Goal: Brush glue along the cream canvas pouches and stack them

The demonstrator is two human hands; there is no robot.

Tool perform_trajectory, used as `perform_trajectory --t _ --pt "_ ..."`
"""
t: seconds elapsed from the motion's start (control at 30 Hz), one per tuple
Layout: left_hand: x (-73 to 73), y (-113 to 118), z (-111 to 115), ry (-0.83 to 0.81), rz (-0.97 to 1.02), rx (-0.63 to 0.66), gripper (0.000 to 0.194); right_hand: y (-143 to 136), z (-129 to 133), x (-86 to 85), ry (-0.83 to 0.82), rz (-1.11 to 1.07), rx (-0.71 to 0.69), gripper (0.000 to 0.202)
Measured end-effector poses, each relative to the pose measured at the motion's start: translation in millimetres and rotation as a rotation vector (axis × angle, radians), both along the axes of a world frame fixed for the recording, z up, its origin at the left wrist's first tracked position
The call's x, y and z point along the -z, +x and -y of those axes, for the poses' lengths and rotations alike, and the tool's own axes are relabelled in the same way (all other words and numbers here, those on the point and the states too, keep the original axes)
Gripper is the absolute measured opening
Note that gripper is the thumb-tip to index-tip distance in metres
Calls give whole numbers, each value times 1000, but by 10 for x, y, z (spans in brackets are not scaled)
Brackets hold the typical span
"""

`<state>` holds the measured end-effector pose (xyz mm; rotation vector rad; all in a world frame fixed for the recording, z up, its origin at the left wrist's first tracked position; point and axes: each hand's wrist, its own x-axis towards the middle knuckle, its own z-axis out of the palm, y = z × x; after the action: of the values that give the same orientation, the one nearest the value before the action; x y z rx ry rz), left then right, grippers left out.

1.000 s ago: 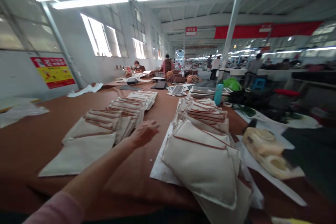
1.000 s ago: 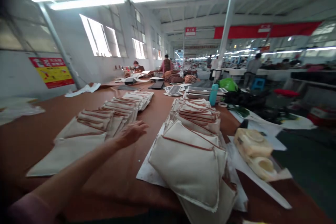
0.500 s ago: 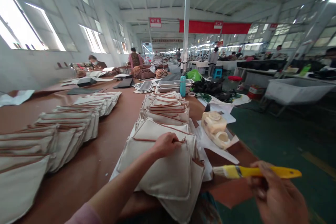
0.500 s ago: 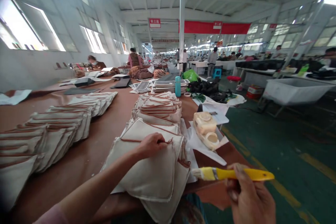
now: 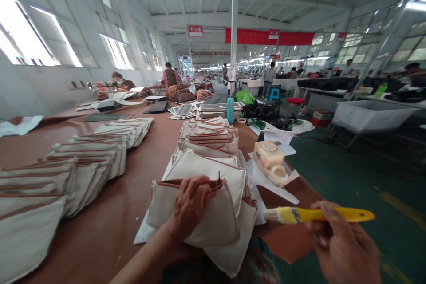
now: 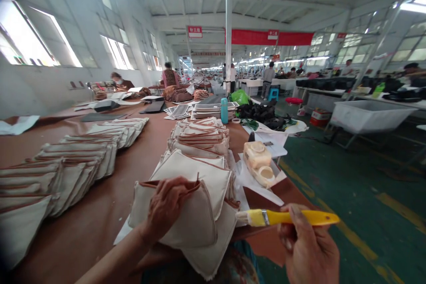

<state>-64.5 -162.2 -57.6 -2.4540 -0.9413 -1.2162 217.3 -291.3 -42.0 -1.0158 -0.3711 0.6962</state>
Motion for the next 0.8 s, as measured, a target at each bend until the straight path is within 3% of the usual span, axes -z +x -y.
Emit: perform_trajectory --t 0.1,0.3,0.57,0.67,0.8 --pt "-32 -137 196 124 104 -77 6 40 130 -84 -48 -21 49 40" --pt "-28 -239 379 173 159 -130 13 -105 251 -250 -103 -25 30 46" --pt "-163 -329 559 102 59 -57 11 -380 324 -428 -68 -16 -18 51" --pt "-139 -392 644 122 -12 -2 4 -496 328 -532 -41 -21 -14 52" --pt "-85 -450 741 201 -66 51 17 -587 355 -567 -16 20 -25 56"
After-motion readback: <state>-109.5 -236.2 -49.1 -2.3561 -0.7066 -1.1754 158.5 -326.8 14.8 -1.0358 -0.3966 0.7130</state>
